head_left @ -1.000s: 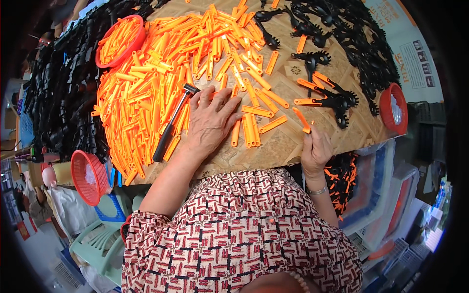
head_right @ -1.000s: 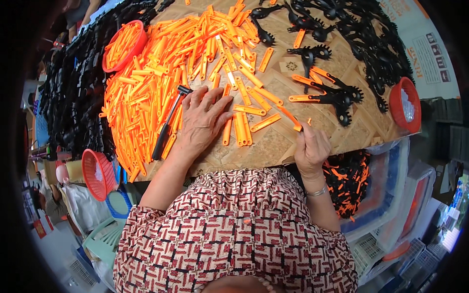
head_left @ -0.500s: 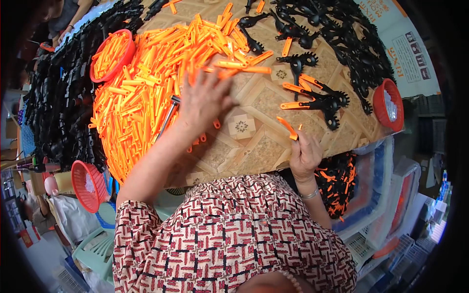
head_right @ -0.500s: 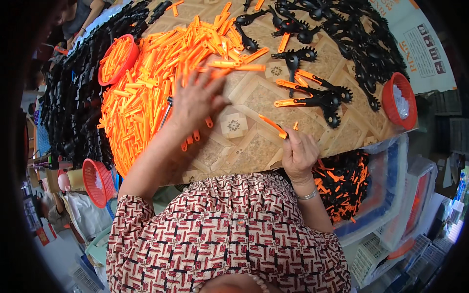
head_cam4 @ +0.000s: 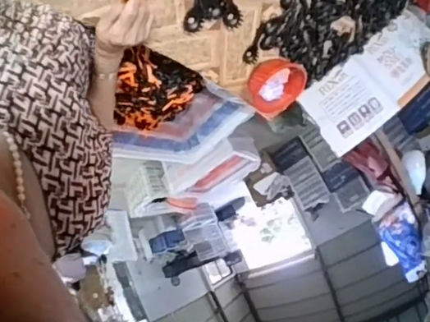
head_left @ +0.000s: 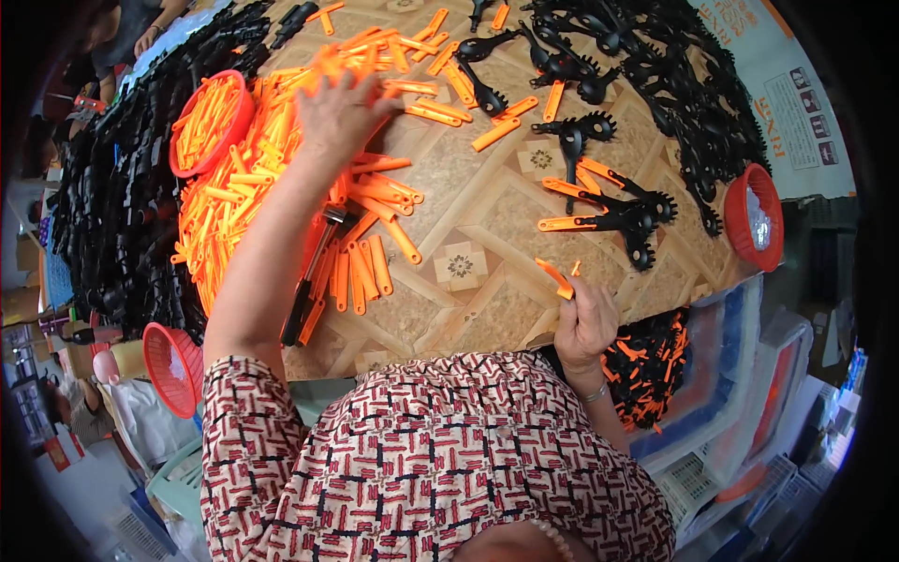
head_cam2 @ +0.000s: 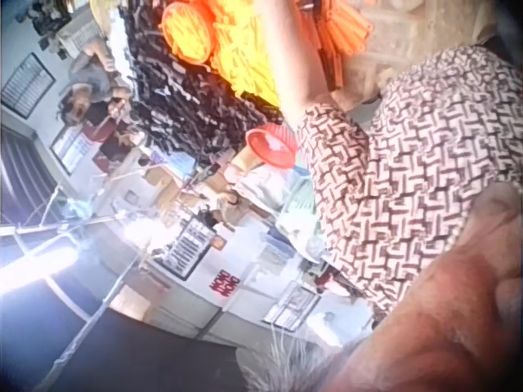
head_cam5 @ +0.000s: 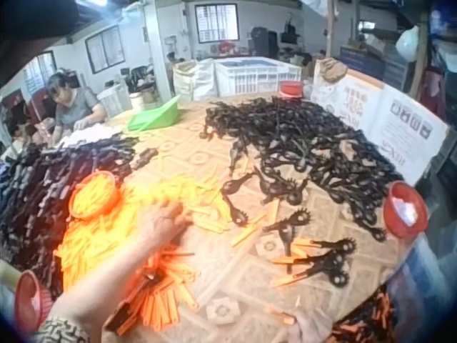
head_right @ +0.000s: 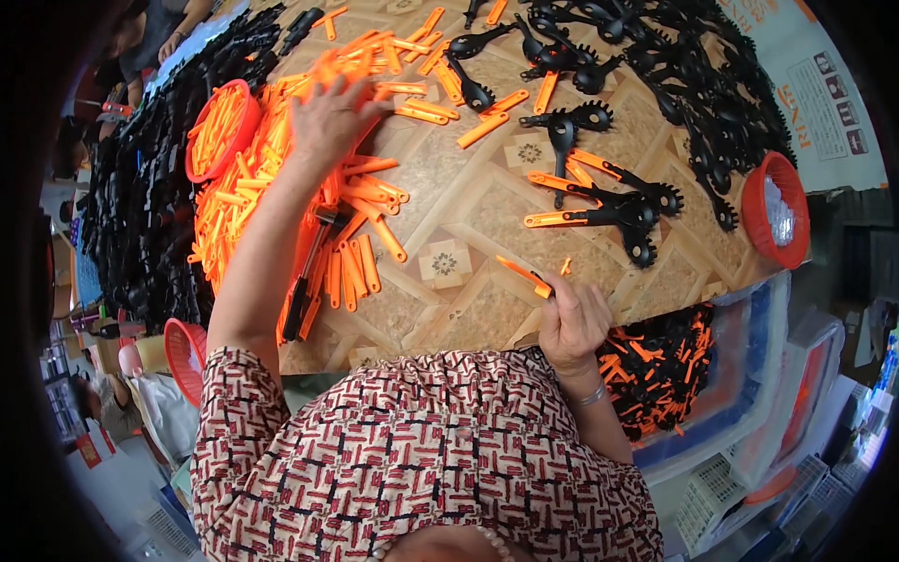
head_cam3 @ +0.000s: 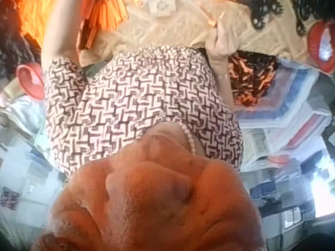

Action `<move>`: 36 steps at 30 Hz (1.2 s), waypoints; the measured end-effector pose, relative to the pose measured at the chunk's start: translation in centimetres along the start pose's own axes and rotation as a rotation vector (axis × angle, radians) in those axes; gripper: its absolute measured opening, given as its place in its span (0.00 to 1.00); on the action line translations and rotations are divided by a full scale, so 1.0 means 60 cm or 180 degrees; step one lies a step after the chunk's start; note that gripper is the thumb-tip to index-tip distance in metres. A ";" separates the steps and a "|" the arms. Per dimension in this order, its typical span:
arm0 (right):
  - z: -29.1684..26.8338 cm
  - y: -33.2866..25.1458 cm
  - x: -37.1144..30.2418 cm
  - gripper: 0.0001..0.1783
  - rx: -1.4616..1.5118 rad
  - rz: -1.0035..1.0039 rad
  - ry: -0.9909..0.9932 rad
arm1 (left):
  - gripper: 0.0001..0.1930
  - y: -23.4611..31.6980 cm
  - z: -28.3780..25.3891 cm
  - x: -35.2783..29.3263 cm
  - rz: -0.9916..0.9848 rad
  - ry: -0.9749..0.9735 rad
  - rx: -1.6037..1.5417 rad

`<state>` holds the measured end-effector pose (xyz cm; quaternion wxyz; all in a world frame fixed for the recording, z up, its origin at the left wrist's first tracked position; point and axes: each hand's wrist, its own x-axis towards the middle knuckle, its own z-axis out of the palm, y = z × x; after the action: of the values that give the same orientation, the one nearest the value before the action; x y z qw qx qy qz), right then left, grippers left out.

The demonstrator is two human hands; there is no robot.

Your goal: The person assembles small orange and black plastic components on a wooden workbench. They pick up an orange handle and a black gear-like piece, align them, and use a hammer to tap the parts together. The person repeats this process for multiple units, placing the finished assemblies on the table.

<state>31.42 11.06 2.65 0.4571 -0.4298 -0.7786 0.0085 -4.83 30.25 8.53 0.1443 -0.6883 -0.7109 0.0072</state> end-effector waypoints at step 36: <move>0.133 0.205 0.150 0.07 -0.0105 0.0593 -0.0846 | 0.37 0.055 0.298 0.923 0.0077 0.1156 -0.0990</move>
<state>31.90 27.91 -0.66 0.3401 -0.5027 -0.7891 0.0948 -6.04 88.07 1.55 0.1619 -0.7008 -0.6575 -0.2246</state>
